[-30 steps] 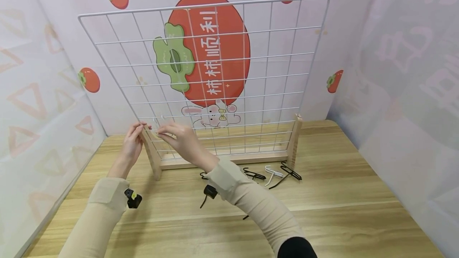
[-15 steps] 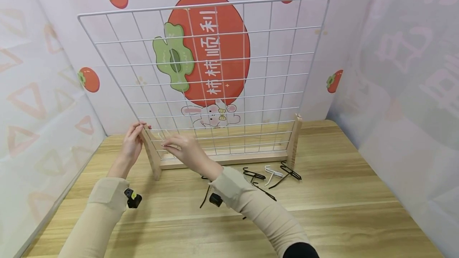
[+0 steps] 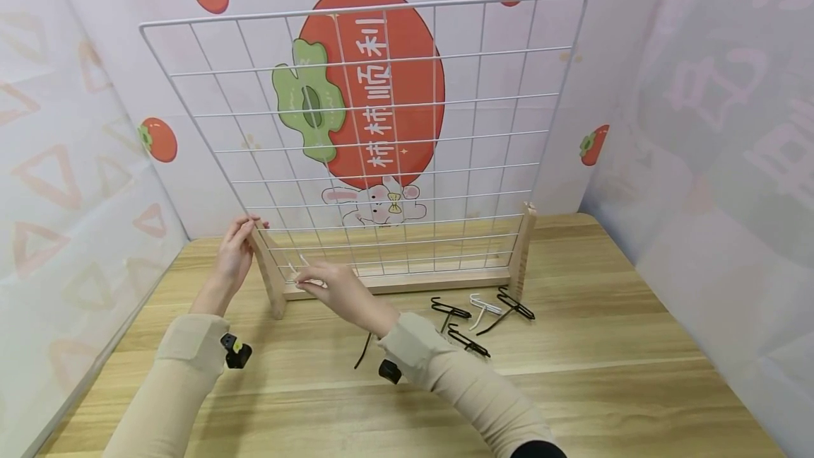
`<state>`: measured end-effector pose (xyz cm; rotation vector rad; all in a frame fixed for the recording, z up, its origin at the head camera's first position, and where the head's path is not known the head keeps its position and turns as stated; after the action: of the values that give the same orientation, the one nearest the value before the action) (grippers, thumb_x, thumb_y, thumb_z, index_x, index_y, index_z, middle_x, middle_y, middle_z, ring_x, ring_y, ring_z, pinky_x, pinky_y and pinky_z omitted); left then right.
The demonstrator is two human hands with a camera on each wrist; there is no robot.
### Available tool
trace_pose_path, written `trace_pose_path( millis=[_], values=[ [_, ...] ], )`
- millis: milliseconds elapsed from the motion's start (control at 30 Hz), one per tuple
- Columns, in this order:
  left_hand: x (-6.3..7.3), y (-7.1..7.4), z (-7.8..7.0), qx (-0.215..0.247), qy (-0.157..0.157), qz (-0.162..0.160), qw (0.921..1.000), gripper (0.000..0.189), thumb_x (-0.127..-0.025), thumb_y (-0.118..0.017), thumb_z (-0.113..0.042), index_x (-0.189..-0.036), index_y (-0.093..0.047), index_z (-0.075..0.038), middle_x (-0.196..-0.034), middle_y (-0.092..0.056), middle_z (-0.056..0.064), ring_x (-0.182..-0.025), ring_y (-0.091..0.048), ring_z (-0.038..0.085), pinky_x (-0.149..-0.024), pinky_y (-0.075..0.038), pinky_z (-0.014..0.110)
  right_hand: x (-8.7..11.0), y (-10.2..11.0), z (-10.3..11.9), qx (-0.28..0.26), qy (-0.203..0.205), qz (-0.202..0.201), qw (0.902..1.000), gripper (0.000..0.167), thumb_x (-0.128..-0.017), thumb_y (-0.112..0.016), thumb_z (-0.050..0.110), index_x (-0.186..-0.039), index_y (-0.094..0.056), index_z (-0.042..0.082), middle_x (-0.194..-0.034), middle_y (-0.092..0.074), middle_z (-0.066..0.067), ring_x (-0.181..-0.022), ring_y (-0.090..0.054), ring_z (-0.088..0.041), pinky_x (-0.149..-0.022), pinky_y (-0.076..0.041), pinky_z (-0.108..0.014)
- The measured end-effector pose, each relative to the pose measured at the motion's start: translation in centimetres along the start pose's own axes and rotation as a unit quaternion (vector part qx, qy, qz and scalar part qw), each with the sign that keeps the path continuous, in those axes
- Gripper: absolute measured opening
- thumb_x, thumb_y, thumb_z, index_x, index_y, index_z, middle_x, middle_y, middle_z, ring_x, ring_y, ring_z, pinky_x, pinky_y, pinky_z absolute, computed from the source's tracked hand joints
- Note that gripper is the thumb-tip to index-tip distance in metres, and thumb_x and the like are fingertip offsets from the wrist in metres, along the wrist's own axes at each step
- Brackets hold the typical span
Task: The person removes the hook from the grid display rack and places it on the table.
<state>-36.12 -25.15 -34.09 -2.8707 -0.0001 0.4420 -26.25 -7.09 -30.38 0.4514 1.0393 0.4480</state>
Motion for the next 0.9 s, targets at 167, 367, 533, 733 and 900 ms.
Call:
trace_pose_path(
  millis=[167, 367, 533, 733, 900],
  values=[
    [0.0, 0.0, 0.0, 0.000, 0.002, -0.002, 1.0000, 0.010, -0.095, -0.039, -0.019, -0.096, -0.049, -0.020, -0.093, -0.056, -0.005, -0.099, -0.041, 0.014, -0.084, -0.029, 0.023, 0.6, -0.4, -0.2, 0.008, 0.002, 0.001, 1.0000, 0.010, -0.078, -0.063, -0.002, -0.086, -0.064, 0.002, -0.087, -0.066, -0.007, -0.083, -0.061, -0.014, -0.076, -0.043, -0.013],
    [0.0, 0.0, 0.0, -0.002, 0.003, -0.002, 1.0000, 0.011, -0.095, -0.039, -0.019, -0.095, -0.050, -0.021, -0.092, -0.055, -0.006, -0.098, -0.042, 0.013, -0.084, -0.028, 0.023, 1.4, -1.0, -0.6, -0.014, -0.002, 0.005, 0.9999, 0.012, -0.076, -0.063, -0.007, -0.086, -0.063, -0.001, -0.086, -0.065, -0.010, -0.082, -0.062, -0.017, -0.075, -0.043, -0.011],
    [0.0, -0.1, -0.1, 0.000, -0.001, -0.002, 1.0000, 0.011, -0.095, -0.040, -0.019, -0.095, -0.051, -0.022, -0.092, -0.056, -0.006, -0.098, -0.042, 0.012, -0.083, -0.029, 0.023, 2.2, -1.6, -1.0, -0.006, -0.013, 0.021, 0.9997, 0.008, -0.077, -0.063, -0.002, -0.085, -0.063, -0.001, -0.085, -0.065, -0.011, -0.080, -0.063, -0.015, -0.074, -0.042, -0.010],
    [0.0, -0.1, -0.1, 0.007, -0.003, -0.003, 1.0000, 0.012, -0.095, -0.040, -0.018, -0.095, -0.051, -0.021, -0.091, -0.057, -0.006, -0.098, -0.042, 0.013, -0.084, -0.028, 0.023, 3.0, -2.4, -1.6, 0.014, -0.029, 0.042, 0.9986, 0.009, -0.077, -0.065, 0.000, -0.085, -0.064, 0.000, -0.085, -0.066, -0.008, -0.080, -0.062, -0.015, -0.074, -0.043, -0.010],
    [-0.1, -0.1, 0.0, 0.007, 0.000, -0.002, 1.0000, 0.011, -0.095, -0.040, -0.019, -0.096, -0.051, -0.020, -0.092, -0.056, -0.005, -0.099, -0.042, 0.013, -0.084, -0.028, 0.023, 3.7, -3.0, -1.9, 0.019, -0.045, 0.066, 0.9966, 0.009, -0.078, -0.064, 0.001, -0.087, -0.064, 0.000, -0.086, -0.066, -0.008, -0.081, -0.062, -0.015, -0.074, -0.043, -0.011]
  ],
)
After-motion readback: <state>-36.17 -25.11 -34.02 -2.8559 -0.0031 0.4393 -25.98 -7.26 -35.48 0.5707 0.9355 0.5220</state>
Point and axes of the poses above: each hand's wrist, its own x-axis away from the middle knuckle, its own y-axis out of the back of the hand, z = x × y, the point moved 9 cm from there along -x, towards the middle knuckle
